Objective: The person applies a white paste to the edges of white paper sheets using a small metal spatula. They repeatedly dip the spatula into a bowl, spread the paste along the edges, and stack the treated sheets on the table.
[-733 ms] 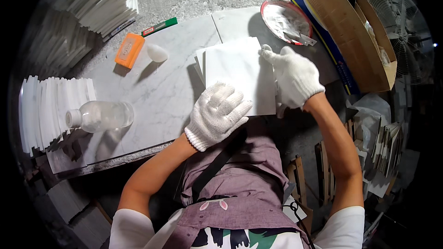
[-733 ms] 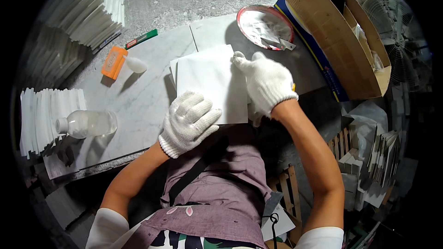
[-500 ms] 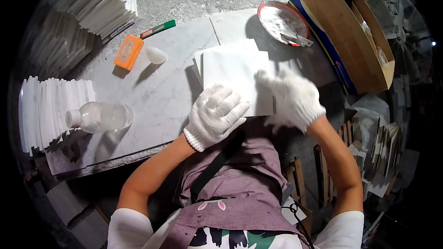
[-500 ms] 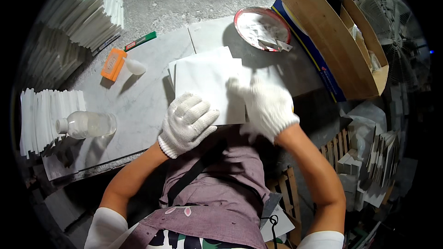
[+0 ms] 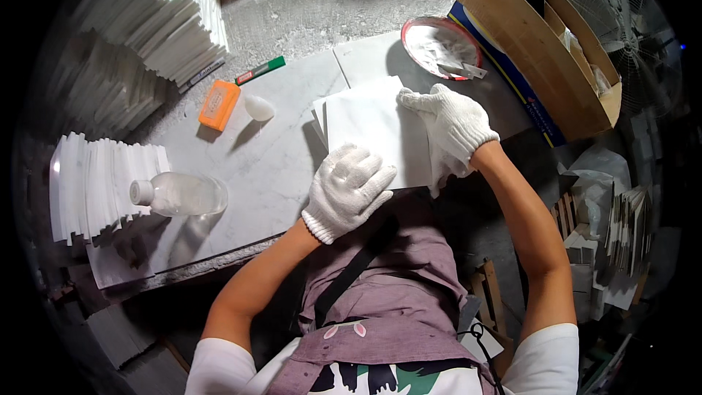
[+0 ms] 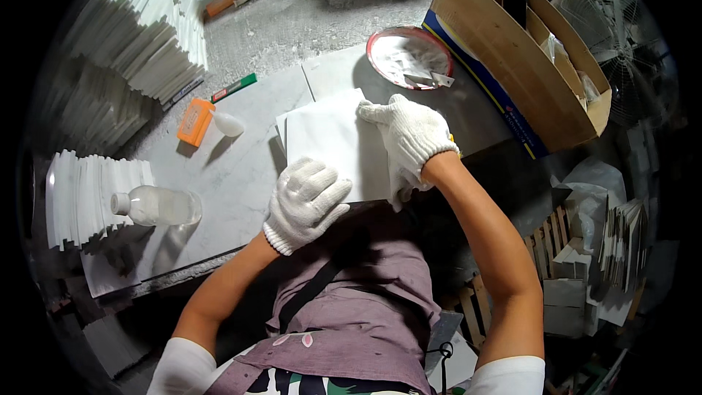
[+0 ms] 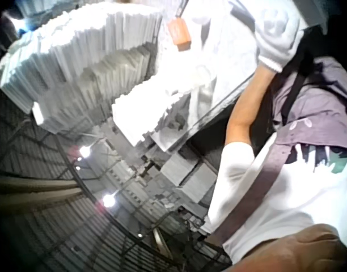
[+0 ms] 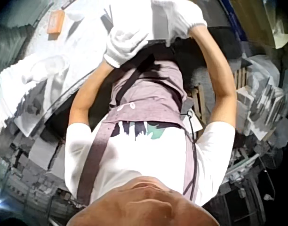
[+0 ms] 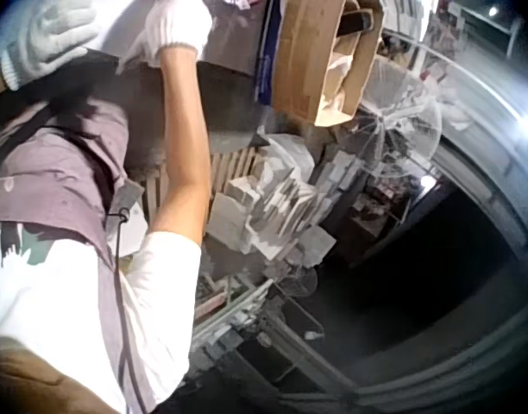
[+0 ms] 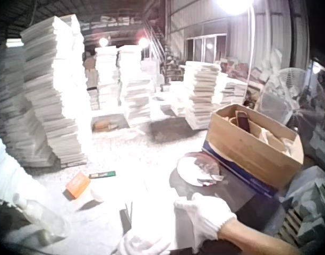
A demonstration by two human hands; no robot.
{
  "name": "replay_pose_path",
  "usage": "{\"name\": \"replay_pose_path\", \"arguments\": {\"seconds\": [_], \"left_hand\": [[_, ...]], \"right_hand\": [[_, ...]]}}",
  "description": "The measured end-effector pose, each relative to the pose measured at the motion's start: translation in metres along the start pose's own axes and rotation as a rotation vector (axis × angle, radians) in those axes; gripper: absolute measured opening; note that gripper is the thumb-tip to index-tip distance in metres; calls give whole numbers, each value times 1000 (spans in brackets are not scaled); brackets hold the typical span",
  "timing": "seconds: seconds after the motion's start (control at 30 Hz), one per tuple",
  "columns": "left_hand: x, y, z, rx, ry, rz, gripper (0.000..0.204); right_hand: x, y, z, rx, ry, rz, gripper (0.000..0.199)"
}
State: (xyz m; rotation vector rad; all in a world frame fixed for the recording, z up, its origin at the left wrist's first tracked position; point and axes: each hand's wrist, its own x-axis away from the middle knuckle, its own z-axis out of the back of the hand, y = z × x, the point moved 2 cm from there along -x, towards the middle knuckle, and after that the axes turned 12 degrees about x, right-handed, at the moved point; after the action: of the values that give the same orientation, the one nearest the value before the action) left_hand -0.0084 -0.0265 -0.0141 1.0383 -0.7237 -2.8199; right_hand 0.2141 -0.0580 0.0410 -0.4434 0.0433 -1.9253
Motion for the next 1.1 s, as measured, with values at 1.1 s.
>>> {"name": "replay_pose_path", "arguments": {"seconds": [1.1], "left_hand": [[0, 8, 0, -97, 56, -48, 42]], "right_hand": [[-7, -24, 98, 58, 628, 282, 73]]}}
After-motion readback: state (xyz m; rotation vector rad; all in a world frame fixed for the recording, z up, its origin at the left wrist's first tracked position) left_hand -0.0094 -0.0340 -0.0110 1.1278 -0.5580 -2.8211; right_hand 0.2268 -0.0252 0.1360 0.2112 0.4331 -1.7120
